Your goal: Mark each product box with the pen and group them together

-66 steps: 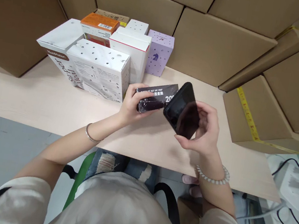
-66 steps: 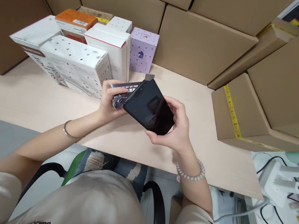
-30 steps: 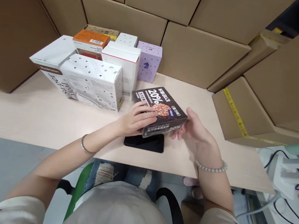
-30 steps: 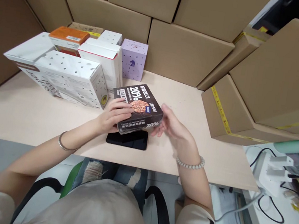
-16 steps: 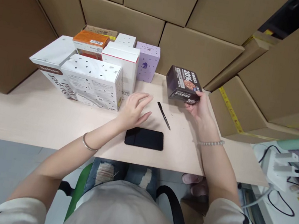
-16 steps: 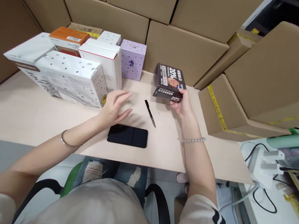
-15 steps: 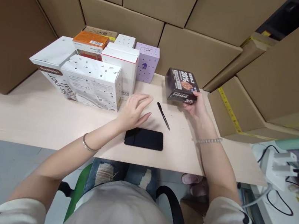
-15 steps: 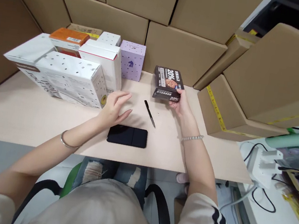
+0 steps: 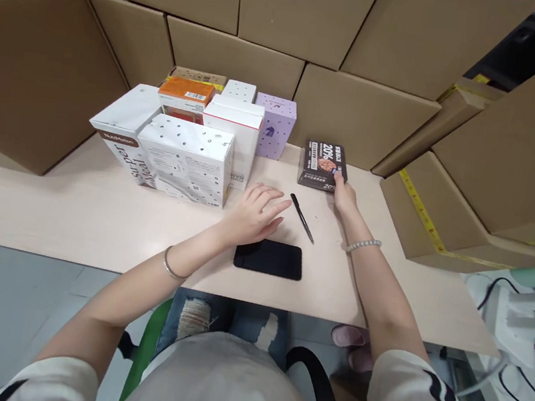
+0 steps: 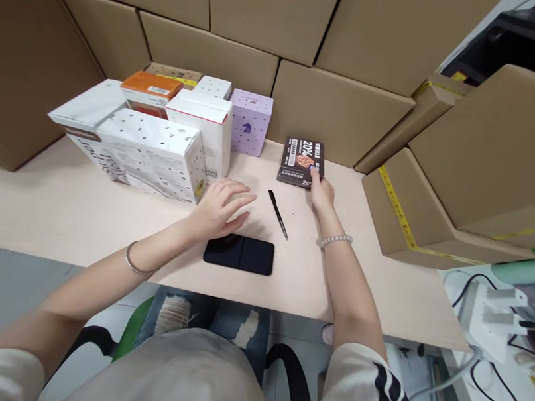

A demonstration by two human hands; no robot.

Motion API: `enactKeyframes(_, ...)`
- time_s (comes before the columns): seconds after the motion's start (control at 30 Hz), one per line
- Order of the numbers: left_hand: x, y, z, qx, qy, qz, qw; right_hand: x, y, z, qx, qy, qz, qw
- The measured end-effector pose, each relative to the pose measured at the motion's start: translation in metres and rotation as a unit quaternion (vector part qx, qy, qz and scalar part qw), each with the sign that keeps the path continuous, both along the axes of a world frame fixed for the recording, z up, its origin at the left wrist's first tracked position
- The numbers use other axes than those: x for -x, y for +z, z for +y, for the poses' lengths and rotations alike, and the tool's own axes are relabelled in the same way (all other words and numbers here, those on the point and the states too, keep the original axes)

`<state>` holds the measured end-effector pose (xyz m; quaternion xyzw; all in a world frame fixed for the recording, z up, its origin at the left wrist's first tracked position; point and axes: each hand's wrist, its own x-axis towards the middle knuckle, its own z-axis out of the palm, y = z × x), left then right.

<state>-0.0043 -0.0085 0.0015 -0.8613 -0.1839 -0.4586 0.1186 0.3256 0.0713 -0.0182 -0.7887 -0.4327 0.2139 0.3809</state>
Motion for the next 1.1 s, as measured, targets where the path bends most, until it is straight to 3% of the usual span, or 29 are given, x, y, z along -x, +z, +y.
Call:
enactKeyframes(0.3,0.000,0.010,-0.006,-0.050,-0.021,-0.017,0.998,0.025,0.008,-0.003,0.029,-0.062,-0.143,0.987)
enactKeyframes(0.43,0.004,0.010,-0.008,-0.079,0.050,-0.082,0.992,0.047,0.016,-0.018,-0.039,-0.078,-0.199,0.976)
enactKeyframes(0.5,0.008,0.010,-0.006,-0.070,0.119,-0.134,0.981,0.065,0.021,-0.029,-0.116,-0.026,-0.222,0.968)
enactKeyframes(0.6,0.016,0.010,0.004,0.011,0.201,-0.192,0.960,0.101,0.028,-0.047,-0.233,0.144,-0.222,0.936)
enactKeyframes(0.7,0.024,0.009,0.016,0.096,0.226,-0.202,0.948,0.139,0.031,-0.060,-0.260,0.319,-0.174,0.895)
enactKeyframes(0.77,0.027,0.008,0.022,0.111,0.236,-0.196,0.945,0.161,0.031,-0.065,-0.254,0.384,-0.138,0.877)
enactKeyframes(0.9,0.030,0.012,0.021,0.102,0.257,-0.199,0.940,0.189,0.027,-0.067,-0.215,0.436,-0.068,0.871)
enactKeyframes(1.1,0.039,0.021,0.012,0.130,0.239,-0.207,0.940,0.210,0.031,-0.068,-0.174,0.398,-0.055,0.899)
